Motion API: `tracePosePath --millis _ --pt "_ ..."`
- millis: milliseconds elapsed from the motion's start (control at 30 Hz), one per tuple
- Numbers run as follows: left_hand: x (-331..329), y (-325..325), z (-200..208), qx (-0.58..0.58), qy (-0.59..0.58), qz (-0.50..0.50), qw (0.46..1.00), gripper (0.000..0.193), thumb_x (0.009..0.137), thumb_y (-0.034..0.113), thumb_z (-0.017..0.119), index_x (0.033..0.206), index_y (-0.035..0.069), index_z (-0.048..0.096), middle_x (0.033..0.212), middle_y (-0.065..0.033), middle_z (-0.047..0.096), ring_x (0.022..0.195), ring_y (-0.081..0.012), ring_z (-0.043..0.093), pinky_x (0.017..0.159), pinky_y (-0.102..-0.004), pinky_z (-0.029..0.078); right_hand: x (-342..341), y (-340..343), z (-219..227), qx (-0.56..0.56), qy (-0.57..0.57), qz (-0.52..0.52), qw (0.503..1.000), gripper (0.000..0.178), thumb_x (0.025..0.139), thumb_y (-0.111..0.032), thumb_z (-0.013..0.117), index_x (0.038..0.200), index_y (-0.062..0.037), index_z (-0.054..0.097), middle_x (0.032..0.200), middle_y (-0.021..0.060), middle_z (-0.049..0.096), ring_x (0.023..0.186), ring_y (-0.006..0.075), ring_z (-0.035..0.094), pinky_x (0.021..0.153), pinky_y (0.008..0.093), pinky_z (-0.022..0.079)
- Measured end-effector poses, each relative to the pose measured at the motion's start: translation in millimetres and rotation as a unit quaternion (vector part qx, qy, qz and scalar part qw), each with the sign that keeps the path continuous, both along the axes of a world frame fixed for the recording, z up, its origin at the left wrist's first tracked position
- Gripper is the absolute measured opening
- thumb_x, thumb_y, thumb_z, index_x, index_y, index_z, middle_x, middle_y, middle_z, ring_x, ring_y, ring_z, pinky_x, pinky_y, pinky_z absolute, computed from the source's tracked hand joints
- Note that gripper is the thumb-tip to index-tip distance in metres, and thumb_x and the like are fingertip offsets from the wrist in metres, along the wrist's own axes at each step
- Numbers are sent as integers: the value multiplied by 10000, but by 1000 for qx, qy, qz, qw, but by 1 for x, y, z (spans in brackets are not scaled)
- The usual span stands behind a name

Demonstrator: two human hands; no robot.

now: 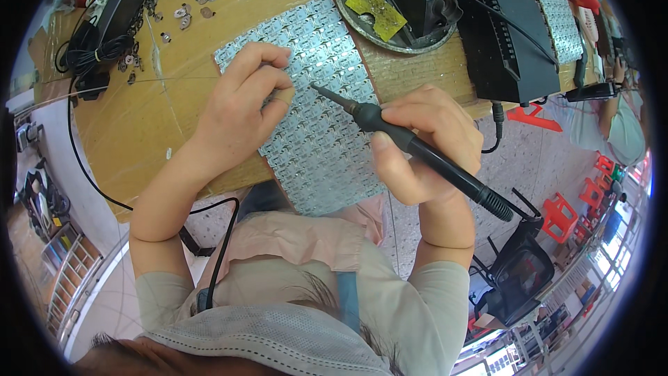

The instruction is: The person solders an LED panel using a soldering iron, then retrieves a stack of LED panels from the desk and aligns them.

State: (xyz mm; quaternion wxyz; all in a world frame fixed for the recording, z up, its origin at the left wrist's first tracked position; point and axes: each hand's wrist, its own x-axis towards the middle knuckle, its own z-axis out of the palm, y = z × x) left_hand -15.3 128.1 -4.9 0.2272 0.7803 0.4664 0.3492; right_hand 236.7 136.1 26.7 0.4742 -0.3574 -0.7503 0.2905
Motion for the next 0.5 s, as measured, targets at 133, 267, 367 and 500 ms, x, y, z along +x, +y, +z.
tracePosePath --millis 133,267,367,500 --pt "6 -1 0 -3 -1 -7 1000 169 785 -59 711 892 -23 585 1097 -140 592 1026 -311 643 843 -370 542 1 -3 1 -3 -9 -11 1000 223 687 -36 743 883 24 656 721 154 662 610 234 632 560 299 484" --pt "5 1 -1 5 6 -13 1000 171 782 -63 711 890 -25 583 1097 -141 593 1020 -314 641 842 -371 542 0 -1 -2 0 -17 -10 1000 226 686 -36 747 885 22 656 723 148 665 610 228 632 561 297 486" --pt "6 1 -1 10 14 -19 1000 174 778 -67 710 890 -27 583 1094 -143 592 1010 -316 640 839 -371 542 -1 0 -3 -3 -16 -9 1000 229 683 -36 750 885 20 657 724 143 666 609 227 633 562 297 487" --pt "7 2 0 3 10 -24 1000 180 775 -70 711 895 -28 583 1092 -149 591 1007 -320 636 839 -374 539 -3 0 -2 6 -19 -6 1000 225 683 -34 748 883 16 659 722 143 664 613 233 638 566 300 492"
